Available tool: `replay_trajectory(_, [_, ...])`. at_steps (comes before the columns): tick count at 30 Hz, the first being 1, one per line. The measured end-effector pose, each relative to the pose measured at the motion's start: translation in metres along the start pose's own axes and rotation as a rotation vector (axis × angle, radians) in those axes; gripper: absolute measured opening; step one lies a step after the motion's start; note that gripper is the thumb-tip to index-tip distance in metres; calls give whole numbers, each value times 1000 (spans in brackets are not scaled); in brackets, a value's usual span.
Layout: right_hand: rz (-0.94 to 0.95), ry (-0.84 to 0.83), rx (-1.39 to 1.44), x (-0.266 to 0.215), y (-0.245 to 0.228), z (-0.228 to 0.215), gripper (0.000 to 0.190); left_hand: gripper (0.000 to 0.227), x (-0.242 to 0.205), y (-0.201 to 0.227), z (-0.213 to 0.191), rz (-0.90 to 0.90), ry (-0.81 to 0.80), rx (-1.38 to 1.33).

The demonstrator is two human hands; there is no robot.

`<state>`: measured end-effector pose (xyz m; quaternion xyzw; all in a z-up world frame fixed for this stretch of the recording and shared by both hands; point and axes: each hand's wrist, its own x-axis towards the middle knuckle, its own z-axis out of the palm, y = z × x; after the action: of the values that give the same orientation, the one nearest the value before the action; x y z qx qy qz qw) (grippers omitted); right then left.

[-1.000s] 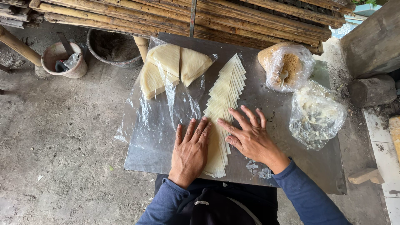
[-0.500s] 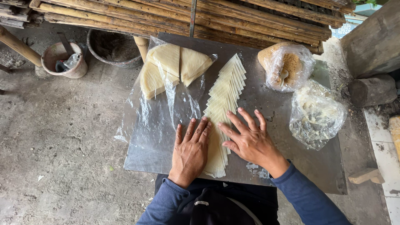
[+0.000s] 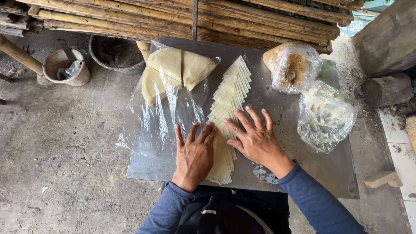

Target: The person separates thin, triangular sheets of dough on a metal table. They then scoop a brown granular filling from a plastic bag using a white spoon and place it onto the sheets before folding them into small triangular packets.

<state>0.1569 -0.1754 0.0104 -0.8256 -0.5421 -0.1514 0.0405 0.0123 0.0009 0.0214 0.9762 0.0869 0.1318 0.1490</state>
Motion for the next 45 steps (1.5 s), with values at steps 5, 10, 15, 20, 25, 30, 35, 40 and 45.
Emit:
replay_trajectory(5, [40,-37,113,1,3,-8,51,41,10,1,-4,18,42,21])
replay_trajectory(10, [34,-33,90,-2,11,-27,43,31,20,-3,-3,75,84,31])
replay_trajectory(15, [132,24,33,-32,23,-44,40,17,33,-11,3,85,8,19])
replay_trajectory(20, [351,-35,-89,-84,66,-65,31,16,51,-28,12,186,-22,-51])
replay_trajectory(25, [703,-303,-212,-132,126,-76,48,16,53,-48,9,255,13,-232])
replay_trajectory(30, [764,-252,-103,-130,158,-45,67,18,56,-52,5,269,47,-352])
replay_trajectory(35, [692,-174,-141,-117,163,-25,63,19,54,-51,7,251,52,-324])
replay_trajectory(40, [702,-187,-190,-112,164,-23,47,19,54,-51,10,249,57,-315])
replay_trajectory(45, [708,-166,-96,-119,166,-27,54,21,53,-52,14,258,65,-278])
